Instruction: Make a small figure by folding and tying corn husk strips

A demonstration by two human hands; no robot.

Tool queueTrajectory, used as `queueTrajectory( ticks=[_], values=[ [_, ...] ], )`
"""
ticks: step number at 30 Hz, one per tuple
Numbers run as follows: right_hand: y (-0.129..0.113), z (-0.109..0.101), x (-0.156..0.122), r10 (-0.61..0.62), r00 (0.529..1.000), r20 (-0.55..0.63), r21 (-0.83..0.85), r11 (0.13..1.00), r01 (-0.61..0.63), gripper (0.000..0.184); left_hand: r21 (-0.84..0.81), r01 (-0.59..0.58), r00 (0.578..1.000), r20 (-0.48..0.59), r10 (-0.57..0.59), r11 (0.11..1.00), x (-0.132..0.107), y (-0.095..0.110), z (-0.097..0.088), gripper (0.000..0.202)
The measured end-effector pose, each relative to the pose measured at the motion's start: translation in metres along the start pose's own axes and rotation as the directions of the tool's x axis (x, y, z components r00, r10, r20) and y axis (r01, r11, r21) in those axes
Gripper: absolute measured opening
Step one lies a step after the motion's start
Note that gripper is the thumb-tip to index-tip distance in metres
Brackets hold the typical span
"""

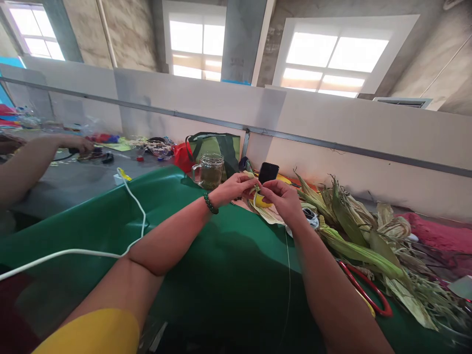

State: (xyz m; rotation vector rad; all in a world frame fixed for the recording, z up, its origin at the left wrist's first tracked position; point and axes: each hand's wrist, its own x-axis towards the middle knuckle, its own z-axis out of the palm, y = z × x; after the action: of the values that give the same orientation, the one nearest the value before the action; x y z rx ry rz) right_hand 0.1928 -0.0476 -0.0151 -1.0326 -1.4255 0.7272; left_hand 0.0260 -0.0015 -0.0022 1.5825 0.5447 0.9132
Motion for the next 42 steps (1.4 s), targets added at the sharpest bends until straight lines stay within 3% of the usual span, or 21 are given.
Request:
queueTrajectory(
  ticks=[7,14,21,26,34,37,42],
  values=[
    [0.006,0.001,0.001,-0.012,1.0,0.028,-0.07,0.997,0.014,0.045,0.143,-0.083,0.992,0.107,0.068,0.986,-0.003,0.001,0.002,0.041],
    [0.011,0.0,0.002,-0.061,0.997,0.036,-0.261,0.963,0.068,0.05,0.238,-0.193,0.981,0.045,0.187,0.952,-0.002,-0.001,0.004,0.037],
    [0.004,0.0,0.001,0.001,0.997,0.082,-0.152,0.988,0.012,0.052,0.187,-0.152,0.988,0.011,0.153,0.971,-0.003,0.001,0.006,0.039],
    [0.009,0.0,0.0,-0.067,0.997,0.041,-0.244,0.967,0.075,0.047,0.169,-0.151,0.987,-0.021,0.157,0.974,0.0,-0.005,0.0,0.033],
    [0.015,-0.006,0.008,0.003,0.996,0.091,-0.173,0.985,0.013,0.05,0.052,0.061,0.997,0.038,-0.063,0.997,-0.001,0.004,-0.009,0.024],
    [0.012,-0.006,0.007,-0.117,0.993,0.0,-0.235,0.965,0.113,0.048,0.026,0.09,0.995,0.046,-0.091,0.996,-0.001,0.004,-0.008,0.026],
    [0.008,0.001,0.0,-0.305,0.952,-0.022,-0.369,0.887,0.276,0.036,0.137,-0.025,0.985,0.174,0.001,0.99,-0.001,-0.003,-0.003,0.037]
  ],
)
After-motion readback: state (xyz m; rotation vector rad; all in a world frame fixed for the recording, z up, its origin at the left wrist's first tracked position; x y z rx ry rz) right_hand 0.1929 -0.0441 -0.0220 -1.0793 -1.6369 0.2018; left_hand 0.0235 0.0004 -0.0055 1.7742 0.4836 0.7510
